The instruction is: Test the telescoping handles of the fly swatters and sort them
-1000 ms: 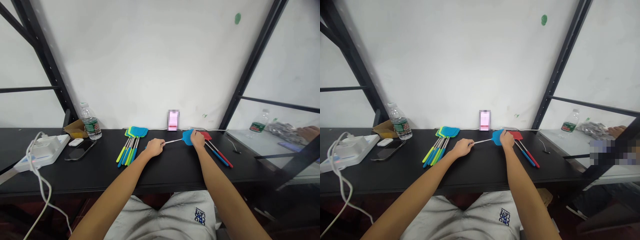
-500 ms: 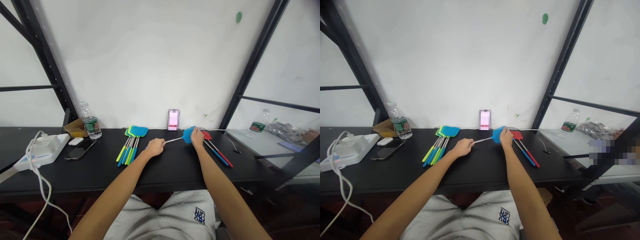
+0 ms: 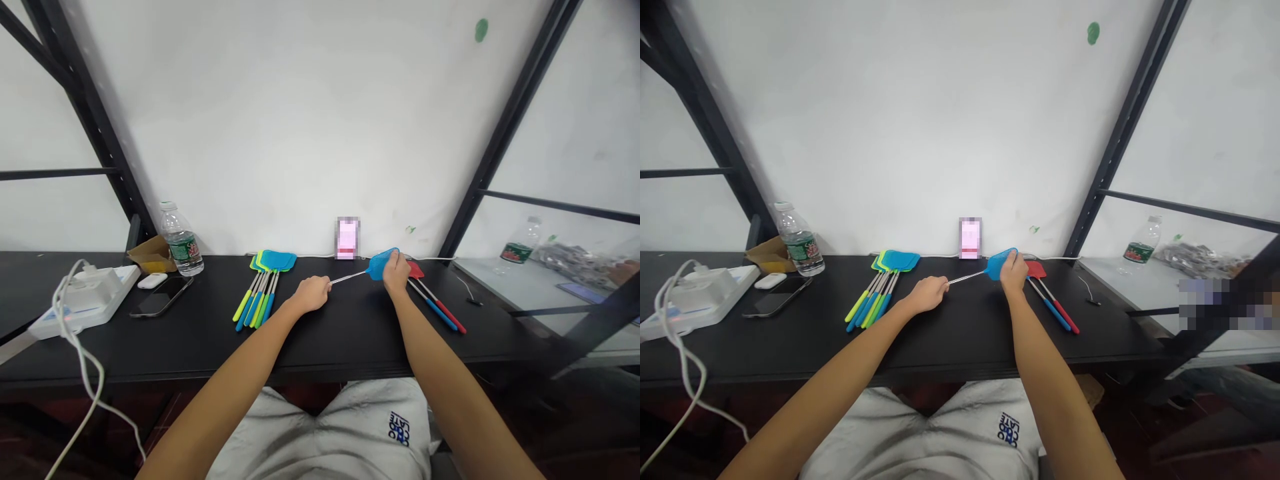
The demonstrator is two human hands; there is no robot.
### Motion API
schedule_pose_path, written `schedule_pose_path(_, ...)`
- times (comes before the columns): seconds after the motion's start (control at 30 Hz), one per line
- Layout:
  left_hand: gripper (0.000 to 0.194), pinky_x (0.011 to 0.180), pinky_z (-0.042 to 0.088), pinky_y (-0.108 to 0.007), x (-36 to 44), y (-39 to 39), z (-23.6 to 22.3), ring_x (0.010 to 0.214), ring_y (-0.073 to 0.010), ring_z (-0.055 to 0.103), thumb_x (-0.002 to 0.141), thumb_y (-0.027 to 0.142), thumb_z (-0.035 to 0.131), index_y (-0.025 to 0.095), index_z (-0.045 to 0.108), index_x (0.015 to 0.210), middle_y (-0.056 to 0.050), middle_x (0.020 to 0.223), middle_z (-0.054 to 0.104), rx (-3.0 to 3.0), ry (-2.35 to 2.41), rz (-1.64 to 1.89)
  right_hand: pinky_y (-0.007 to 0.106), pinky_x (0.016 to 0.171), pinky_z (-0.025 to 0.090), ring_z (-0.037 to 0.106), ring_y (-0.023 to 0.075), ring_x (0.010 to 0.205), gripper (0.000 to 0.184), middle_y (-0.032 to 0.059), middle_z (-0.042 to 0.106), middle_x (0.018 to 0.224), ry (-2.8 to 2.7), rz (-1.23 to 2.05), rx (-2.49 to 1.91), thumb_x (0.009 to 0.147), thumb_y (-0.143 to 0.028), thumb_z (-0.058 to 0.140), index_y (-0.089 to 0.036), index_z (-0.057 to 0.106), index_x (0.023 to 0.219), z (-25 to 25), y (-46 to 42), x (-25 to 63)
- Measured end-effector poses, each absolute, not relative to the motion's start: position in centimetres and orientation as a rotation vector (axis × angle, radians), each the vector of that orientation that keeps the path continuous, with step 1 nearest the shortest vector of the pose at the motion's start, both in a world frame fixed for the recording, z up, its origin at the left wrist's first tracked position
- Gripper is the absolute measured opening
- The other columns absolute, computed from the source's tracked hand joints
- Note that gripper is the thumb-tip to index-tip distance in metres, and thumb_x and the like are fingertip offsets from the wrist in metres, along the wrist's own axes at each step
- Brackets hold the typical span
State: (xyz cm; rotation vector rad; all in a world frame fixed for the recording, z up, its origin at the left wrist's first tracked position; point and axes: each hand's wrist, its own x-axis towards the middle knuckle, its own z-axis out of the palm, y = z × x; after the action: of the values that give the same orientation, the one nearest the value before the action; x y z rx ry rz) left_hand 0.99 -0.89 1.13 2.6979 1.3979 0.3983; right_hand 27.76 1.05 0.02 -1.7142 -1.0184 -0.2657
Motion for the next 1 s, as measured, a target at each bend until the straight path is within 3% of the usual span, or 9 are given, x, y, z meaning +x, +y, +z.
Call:
schedule_pose_path(0.33, 0.026, 0.073, 0.044, -0.03, 1.16, -1.12, 0.85, 0.092, -0.0229, 0.065, 0.095, 0.032, 0.037, 0.023, 0.061, 0.089, -0.006, 0.095, 0.069, 2.679, 1.471, 0.487, 0.04, 0.084, 0.046, 0.064, 0.0349, 0.098, 0.06, 0.0246, 0.068, 0.1, -1.012, -0.009, -2.078, 0.092, -0.058, 0.036, -0.01, 0.07, 0.101, 0.52, 0.6, 27.8)
schedule_pose_path(0.77, 0.029, 0.076, 0.045, -0.031, 1.1, -1.02, 1.13, 0.091, -0.0231, 0.065, 0.096, 0.029, 0.035, 0.022, 0.063, 0.093, -0.008, 0.097, 0.069, 2.638, 1.476, 0.454, 0.037, 0.087, 0.043, 0.062, 0.0323, 0.1, 0.056, 0.0222, 0.069, 0.101, -1.109, -0.107, -1.764, 0.095, -0.053, 0.029, -0.012, 0.066, 0.1, 0.03, 1.25, 27.99)
schedule_pose_path(1.0, 0.028, 0.081, 0.045, -0.032, 1.03, -0.91, 0.92, 0.098, -0.0236, 0.063, 0.095, 0.031, 0.039, 0.024, 0.066, 0.096, -0.008, 0.1, 0.07, 2.641, 1.487, 0.463, 0.04, 0.086, 0.045, 0.063, 0.0347, 0.1, 0.06, 0.0254, 0.068, 0.102, -1.138, 0.014, -2.044, 0.089, -0.06, 0.04, -0.009, 0.07, 0.099, 0.17, 1.07, 28.27)
